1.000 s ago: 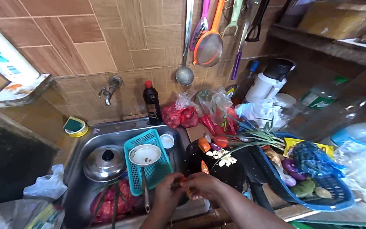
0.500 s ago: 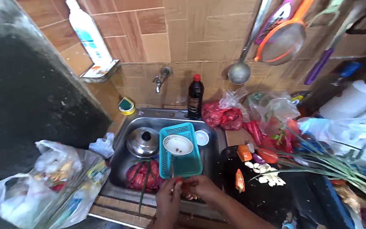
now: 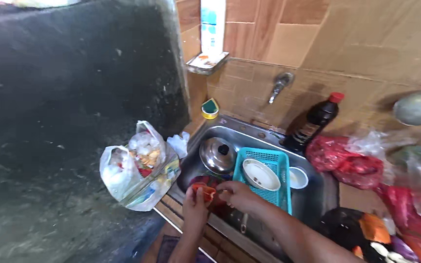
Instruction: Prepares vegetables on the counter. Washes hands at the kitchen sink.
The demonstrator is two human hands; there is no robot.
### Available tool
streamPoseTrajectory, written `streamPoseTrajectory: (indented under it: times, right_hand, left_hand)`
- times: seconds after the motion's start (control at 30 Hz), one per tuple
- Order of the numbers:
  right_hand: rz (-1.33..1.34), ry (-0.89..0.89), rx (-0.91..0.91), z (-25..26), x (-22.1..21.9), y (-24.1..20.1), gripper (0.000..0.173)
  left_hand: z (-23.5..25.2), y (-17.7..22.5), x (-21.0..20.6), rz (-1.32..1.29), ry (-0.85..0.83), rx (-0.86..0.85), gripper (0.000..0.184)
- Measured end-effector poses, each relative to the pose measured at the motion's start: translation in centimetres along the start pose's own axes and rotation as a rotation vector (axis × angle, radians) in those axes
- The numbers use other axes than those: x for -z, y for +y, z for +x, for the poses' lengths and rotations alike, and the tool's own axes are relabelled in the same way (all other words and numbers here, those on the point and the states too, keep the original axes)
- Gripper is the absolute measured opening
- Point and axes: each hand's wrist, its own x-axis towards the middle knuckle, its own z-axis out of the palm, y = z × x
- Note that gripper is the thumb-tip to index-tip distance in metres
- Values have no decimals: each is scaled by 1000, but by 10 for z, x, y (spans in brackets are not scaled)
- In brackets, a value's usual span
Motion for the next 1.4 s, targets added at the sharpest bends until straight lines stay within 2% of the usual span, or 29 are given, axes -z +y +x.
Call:
streamPoseTrajectory:
  times: [0.1,0.17,0.3,0.37,0.4,0.43,0.5,0.53,0.6,0.7,0.77,0.87,0.93,0.97,1.07,1.13,1.2,1.27,1.3,1.4]
  right_hand:
    - [13,95,17,11,-18,-30,33]
    - [50,187,25,18,-30,-40,26]
    - [28,211,110,25,-40,-61,16]
    - [-163,150,163,20,-34,-78,23]
    - [-281,157,212,16,-33,-88,27]
    - [-354,243,319,13,-35,-96,27]
    - [-356,510,626,19,-48,-115,22]
    - [-325,532,696,23,-51,-135,22]
    - [-296,404,678,34,-53,-183,30]
    - [-271,100,504,47,-43,-239,44]
    - [-230,100,551,40,-27,-245,45]
    - [-370,438,661,42,26,-214,40]
    - [-605,760,600,59,84,-174,39]
    - [-723,876,496,64,118,-152,40]
    - [-907,1075,145,58,212,-88,43]
    - [-939,1132,2,42,247,-60,41]
    - [-892,1144,-71,27,256,-48,38]
    - [-769,1180,-85,28,250,-39,37]
    - [-636,1141,-111,30,243,-39,38]
    - [-49,825,-129,47,230,-37,31]
  left_hand:
    - [-3,6,-2,-162,127,-101,24]
    - [-5,7,-4,-193,187,-274,24]
    - [5,-2,0,108,287,-751,22]
    - [12,-3,14,315,358,-841,23]
    - [14,-2,20,351,409,-803,23]
    - [15,0,25,328,446,-725,22]
    - [17,1,29,180,462,-558,24]
    - [17,1,28,109,432,-485,24]
    - [13,4,19,10,361,-355,26]
    - [10,10,8,-56,303,-236,27]
    - [12,12,6,-80,276,-184,31]
    - [16,14,4,-80,210,-103,38]
    - [24,12,-3,-78,129,-118,37]
    - [30,14,-10,-82,70,-137,36]
    - [55,29,-44,-115,-148,-137,30]
    - [79,37,-78,-48,-271,-123,30]
    - [109,34,-121,47,-351,-85,28]
    - [138,24,-173,45,-395,82,28]
    - [151,20,-198,14,-406,207,31]
    - [182,9,-253,-109,-408,485,40]
